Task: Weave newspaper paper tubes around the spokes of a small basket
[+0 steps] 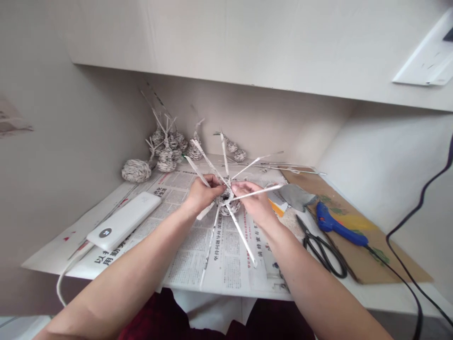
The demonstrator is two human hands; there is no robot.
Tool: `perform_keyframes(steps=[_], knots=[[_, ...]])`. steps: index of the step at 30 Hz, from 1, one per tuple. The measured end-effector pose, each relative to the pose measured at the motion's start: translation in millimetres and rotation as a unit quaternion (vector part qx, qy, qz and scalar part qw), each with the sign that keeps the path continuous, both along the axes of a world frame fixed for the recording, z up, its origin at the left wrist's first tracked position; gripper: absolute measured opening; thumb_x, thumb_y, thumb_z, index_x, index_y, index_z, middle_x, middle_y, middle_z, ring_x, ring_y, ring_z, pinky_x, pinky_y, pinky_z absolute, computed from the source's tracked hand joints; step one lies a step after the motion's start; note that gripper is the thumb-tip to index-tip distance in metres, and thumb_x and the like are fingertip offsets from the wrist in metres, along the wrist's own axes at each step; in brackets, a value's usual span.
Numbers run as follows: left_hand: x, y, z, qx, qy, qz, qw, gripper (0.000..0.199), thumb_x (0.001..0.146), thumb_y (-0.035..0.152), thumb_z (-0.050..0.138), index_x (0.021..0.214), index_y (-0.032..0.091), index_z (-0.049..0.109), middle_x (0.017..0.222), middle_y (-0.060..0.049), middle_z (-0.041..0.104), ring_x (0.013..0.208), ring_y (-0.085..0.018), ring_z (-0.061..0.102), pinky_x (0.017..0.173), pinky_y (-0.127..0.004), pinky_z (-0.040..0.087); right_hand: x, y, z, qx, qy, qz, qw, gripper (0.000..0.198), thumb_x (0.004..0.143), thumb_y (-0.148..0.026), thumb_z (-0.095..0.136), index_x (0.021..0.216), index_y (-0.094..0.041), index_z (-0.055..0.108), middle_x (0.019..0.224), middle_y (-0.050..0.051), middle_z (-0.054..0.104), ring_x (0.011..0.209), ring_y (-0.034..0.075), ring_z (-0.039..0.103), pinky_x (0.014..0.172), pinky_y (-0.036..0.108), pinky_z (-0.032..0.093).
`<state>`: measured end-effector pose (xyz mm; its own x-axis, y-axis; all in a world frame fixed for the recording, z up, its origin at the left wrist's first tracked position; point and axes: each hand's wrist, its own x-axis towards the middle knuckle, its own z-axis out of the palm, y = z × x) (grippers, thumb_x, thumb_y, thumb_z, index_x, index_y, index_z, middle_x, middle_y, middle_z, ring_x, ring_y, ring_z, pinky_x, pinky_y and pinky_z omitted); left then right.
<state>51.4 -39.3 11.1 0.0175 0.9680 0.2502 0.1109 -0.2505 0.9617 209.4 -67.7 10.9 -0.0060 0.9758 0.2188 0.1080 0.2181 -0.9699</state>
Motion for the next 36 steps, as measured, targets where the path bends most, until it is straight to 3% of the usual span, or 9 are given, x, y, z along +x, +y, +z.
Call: perform_keyframes(steps=[3, 6, 13, 21, 25, 31, 33, 36], knots=[[1, -2, 1.2, 0.003, 0.01, -0.009, 1.0, 0.012, 0.06, 0.022, 0.071, 0.064, 0.013, 0.064, 0.061, 0.0, 0.062, 0.057, -0.012, 0.055, 0.056, -0.023, 0.042, 1, -1, -2, -0.018, -0.077, -0.019, 0.997, 0.033, 0.065, -0.043, 0.076, 0.086, -0.018, 0.068, 0.08, 0.005, 0.072, 0.072, 0.018, 0.066, 0.066, 0.028, 0.05], [3, -3, -1.0, -0.001, -0.002, -0.024, 1.0, 0.014, 0.061, 0.023, 0.072, 0.065, 0.013, 0.064, 0.063, -0.001, 0.063, 0.058, -0.012, 0.056, 0.056, -0.023, 0.042, 1, -1, -4, 0.003, -0.127, -0.042, 0.991, 0.025, 0.069, -0.039, 0.071, 0.082, -0.018, 0.069, 0.074, 0.003, 0.071, 0.065, 0.017, 0.064, 0.062, 0.028, 0.049], [3, 1, -8.5, -0.032, -0.048, -0.057, 0.997, 0.02, 0.06, 0.028, 0.077, 0.068, 0.013, 0.065, 0.062, -0.001, 0.064, 0.054, -0.011, 0.055, 0.052, -0.023, 0.041, -2, 0, -5, 0.022, -0.127, -0.094, 0.987, 0.016, 0.074, -0.032, 0.062, 0.077, -0.019, 0.07, 0.068, 0.002, 0.069, 0.059, 0.015, 0.061, 0.058, 0.026, 0.045], [2, -7, 3.9, -0.056, -0.008, -0.066, 0.996, 0.017, 0.06, 0.027, 0.076, 0.068, 0.014, 0.069, 0.064, -0.003, 0.068, 0.056, -0.013, 0.058, 0.056, -0.025, 0.044, -2, -1, -5, 0.05, -0.127, -0.103, 0.985, 0.021, 0.075, -0.039, 0.064, 0.068, -0.02, 0.066, 0.058, -0.001, 0.063, 0.053, 0.014, 0.055, 0.052, 0.024, 0.04], [5, -8, 3.6, -0.065, -0.045, -0.07, 0.994, 0.013, 0.06, 0.023, 0.074, 0.067, 0.014, 0.067, 0.062, -0.001, 0.066, 0.055, -0.012, 0.058, 0.057, -0.024, 0.044, -4, -4, -4, 0.068, -0.125, -0.117, 0.983, 0.019, 0.075, -0.04, 0.064, 0.075, -0.021, 0.064, 0.064, 0.0, 0.065, 0.053, 0.014, 0.056, 0.053, 0.025, 0.042], [7, -9, 2.1, -0.033, -0.017, -0.067, 0.997, 0.014, 0.06, 0.023, 0.074, 0.066, 0.013, 0.066, 0.061, -0.001, 0.064, 0.055, -0.012, 0.056, 0.055, -0.024, 0.043, -5, -4, -5, 0.122, -0.175, -0.155, 0.965, 0.015, 0.076, -0.033, 0.061, 0.086, -0.022, 0.062, 0.068, -0.001, 0.065, 0.057, 0.014, 0.057, 0.059, 0.026, 0.044], [8, -11, 3.3, -0.024, -0.009, -0.074, 0.997, 0.014, 0.06, 0.023, 0.074, 0.066, 0.013, 0.066, 0.062, -0.001, 0.064, 0.057, -0.013, 0.057, 0.057, -0.024, 0.044, -2, -1, -4, 0.117, -0.137, -0.163, 0.97, 0.017, 0.075, -0.033, 0.061, 0.087, -0.021, 0.062, 0.069, -0.001, 0.064, 0.057, 0.013, 0.056, 0.058, 0.025, 0.044], [10, -15, 6.2, -0.017, 0.001, -0.091, 0.996, 0.016, 0.061, 0.025, 0.074, 0.069, 0.013, 0.067, 0.064, -0.002, 0.065, 0.058, -0.014, 0.058, 0.058, -0.025, 0.044, 2, 6, -1, 0.068, 0.005, -0.146, 0.987, 0.019, 0.075, -0.037, 0.062, 0.085, -0.021, 0.059, 0.067, -0.003, 0.061, 0.051, 0.011, 0.053, 0.049, 0.023, 0.041]])
